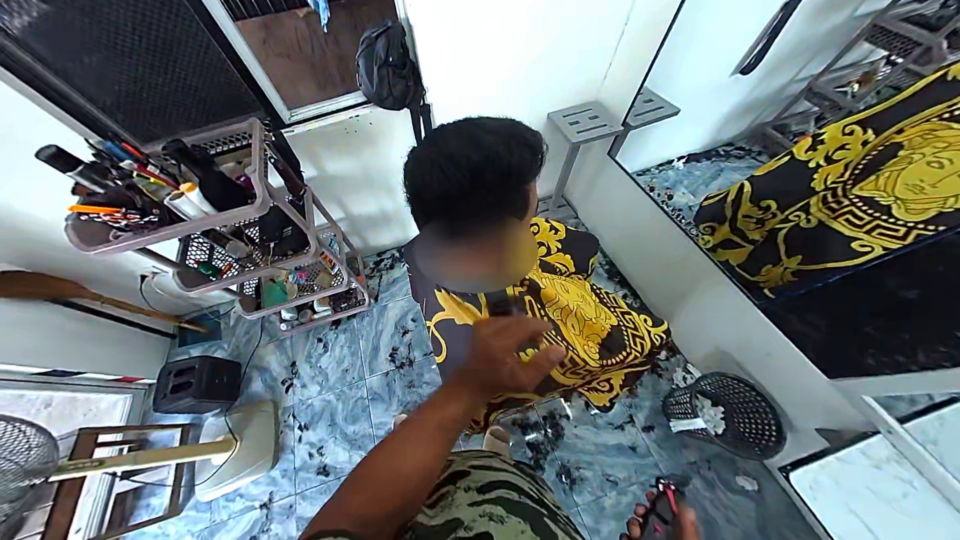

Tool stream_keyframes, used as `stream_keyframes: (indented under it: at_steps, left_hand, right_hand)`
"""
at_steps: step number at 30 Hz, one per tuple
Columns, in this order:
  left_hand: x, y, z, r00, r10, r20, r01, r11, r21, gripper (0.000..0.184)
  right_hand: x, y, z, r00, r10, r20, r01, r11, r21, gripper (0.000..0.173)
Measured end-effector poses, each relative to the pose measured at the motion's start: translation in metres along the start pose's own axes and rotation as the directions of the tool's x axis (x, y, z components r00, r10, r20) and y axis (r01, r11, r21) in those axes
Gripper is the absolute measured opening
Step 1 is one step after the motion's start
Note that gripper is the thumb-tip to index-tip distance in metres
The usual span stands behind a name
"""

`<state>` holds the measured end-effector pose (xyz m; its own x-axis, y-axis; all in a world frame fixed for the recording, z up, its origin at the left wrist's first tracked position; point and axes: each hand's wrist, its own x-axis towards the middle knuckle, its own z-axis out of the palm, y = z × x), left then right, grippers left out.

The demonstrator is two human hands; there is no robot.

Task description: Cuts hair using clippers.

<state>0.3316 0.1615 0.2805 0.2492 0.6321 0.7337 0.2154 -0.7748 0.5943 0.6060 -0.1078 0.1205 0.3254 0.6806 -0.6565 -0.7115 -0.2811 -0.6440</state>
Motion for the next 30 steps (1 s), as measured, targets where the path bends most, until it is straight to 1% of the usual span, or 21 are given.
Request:
stream_keyframes:
  at_steps: [4, 6, 7, 8, 9, 10, 11, 12, 15, 16, 17, 18, 19, 20, 21, 22, 23, 25, 26, 27, 30]
  left_hand:
    - [0.069, -0.016, -0.030, 0.976, 0.180, -0.126, -0.156, 0.972, 0.177, 0.040]
    - [0.073, -0.008, -0.033, 0.993, -0.115, -0.008, 0.113, 0.958, 0.264, 0.032]
    - [0.070, 0.003, -0.034, 0.892, -0.412, 0.184, 0.336, 0.879, 0.339, 0.038]
    - [0.068, 0.008, -0.032, 0.667, -0.632, 0.394, 0.483, 0.770, 0.418, 0.047]
    - [0.063, 0.007, -0.027, 0.453, -0.710, 0.539, 0.532, 0.701, 0.475, 0.055]
    - [0.058, 0.008, -0.020, 0.350, -0.716, 0.603, 0.531, 0.682, 0.502, 0.060]
    - [0.056, 0.013, -0.013, 0.344, -0.710, 0.614, 0.516, 0.689, 0.508, 0.061]
    - [0.057, 0.019, -0.010, 0.412, -0.694, 0.590, 0.484, 0.716, 0.503, 0.059]
    - [0.063, 0.016, 0.001, 0.859, -0.404, 0.314, 0.243, 0.862, 0.445, 0.041]
    - [0.067, 0.005, 0.004, 0.946, -0.256, 0.200, 0.151, 0.892, 0.425, 0.035]
    - [0.071, -0.004, 0.005, 0.966, -0.218, 0.138, 0.144, 0.899, 0.414, 0.033]
    - [0.073, -0.008, 0.004, 0.934, -0.323, 0.152, 0.242, 0.885, 0.397, 0.034]
    - [0.075, -0.005, 0.000, 0.808, -0.527, 0.263, 0.417, 0.828, 0.375, 0.038]
    - [0.079, -0.005, -0.002, 0.611, -0.669, 0.423, 0.560, 0.743, 0.367, 0.044]
    - [0.076, -0.008, -0.001, 0.440, -0.711, 0.548, 0.621, 0.682, 0.386, 0.049]
    - [0.071, -0.009, 0.004, 0.402, -0.701, 0.589, 0.599, 0.688, 0.410, 0.051]
    - [0.068, -0.008, 0.008, 0.479, -0.672, 0.564, 0.538, 0.733, 0.417, 0.049]
    - [0.064, -0.014, 0.016, 0.767, -0.511, 0.389, 0.372, 0.847, 0.379, 0.041]
    - [0.065, -0.021, 0.020, 0.856, -0.430, 0.288, 0.322, 0.879, 0.353, 0.039]
    - [0.069, -0.026, 0.022, 0.873, -0.431, 0.229, 0.350, 0.879, 0.323, 0.038]
    - [0.089, -0.016, 0.020, 0.601, -0.678, 0.423, 0.641, 0.725, 0.253, 0.042]
  right_hand:
    - [0.016, -0.022, 0.026, 0.994, -0.049, 0.097, 0.054, 0.997, -0.051, 0.061]
    - [0.022, -0.031, 0.045, 0.986, -0.111, 0.122, 0.113, 0.994, -0.003, 0.054]
    - [0.024, -0.034, 0.055, 0.982, -0.142, 0.124, 0.141, 0.990, 0.019, 0.051]
    - [0.025, -0.035, 0.063, 0.978, -0.168, 0.120, 0.166, 0.986, 0.029, 0.047]
    - [0.025, -0.034, 0.069, 0.974, -0.188, 0.124, 0.185, 0.982, 0.037, 0.043]
    - [0.025, -0.032, 0.073, 0.970, -0.201, 0.134, 0.196, 0.979, 0.054, 0.039]
    - [0.025, -0.027, 0.076, 0.968, -0.206, 0.143, 0.197, 0.978, 0.075, 0.037]
    - [0.024, -0.022, 0.078, 0.969, -0.200, 0.147, 0.189, 0.978, 0.084, 0.036]
    - [0.015, -0.002, 0.079, 0.980, -0.150, 0.129, 0.141, 0.987, 0.078, 0.038]
    - [0.013, 0.004, 0.076, 0.985, -0.126, 0.114, 0.118, 0.990, 0.073, 0.038]
    - [0.010, 0.010, 0.073, 0.991, -0.099, 0.092, 0.094, 0.994, 0.064, 0.039]
    - [0.006, 0.016, 0.069, 0.995, -0.078, 0.062, 0.075, 0.996, 0.050, 0.040]
    - [0.004, 0.019, 0.066, 0.997, -0.066, 0.035, 0.065, 0.998, 0.019, 0.041]
    - [0.003, 0.021, 0.063, 0.998, -0.056, 0.017, 0.056, 0.998, -0.004, 0.041]
    - [0.000, 0.023, 0.059, 0.999, -0.049, -0.003, 0.049, 0.999, -0.004, 0.042]
    - [-0.003, 0.024, 0.056, 0.999, -0.044, -0.015, 0.044, 0.999, -0.001, 0.042]
    - [-0.005, 0.023, 0.054, 0.999, -0.047, -0.023, 0.048, 0.999, 0.015, 0.043]
    - [-0.008, 0.020, 0.049, 0.998, -0.051, -0.026, 0.052, 0.997, 0.060, 0.046]
    - [-0.009, 0.017, 0.048, 0.998, -0.056, -0.042, 0.059, 0.996, 0.065, 0.046]
    - [-0.011, 0.015, 0.047, 0.996, -0.060, -0.063, 0.064, 0.996, 0.062, 0.046]
    - [-0.013, 0.006, 0.040, 0.993, -0.071, -0.095, 0.077, 0.996, 0.052, 0.045]
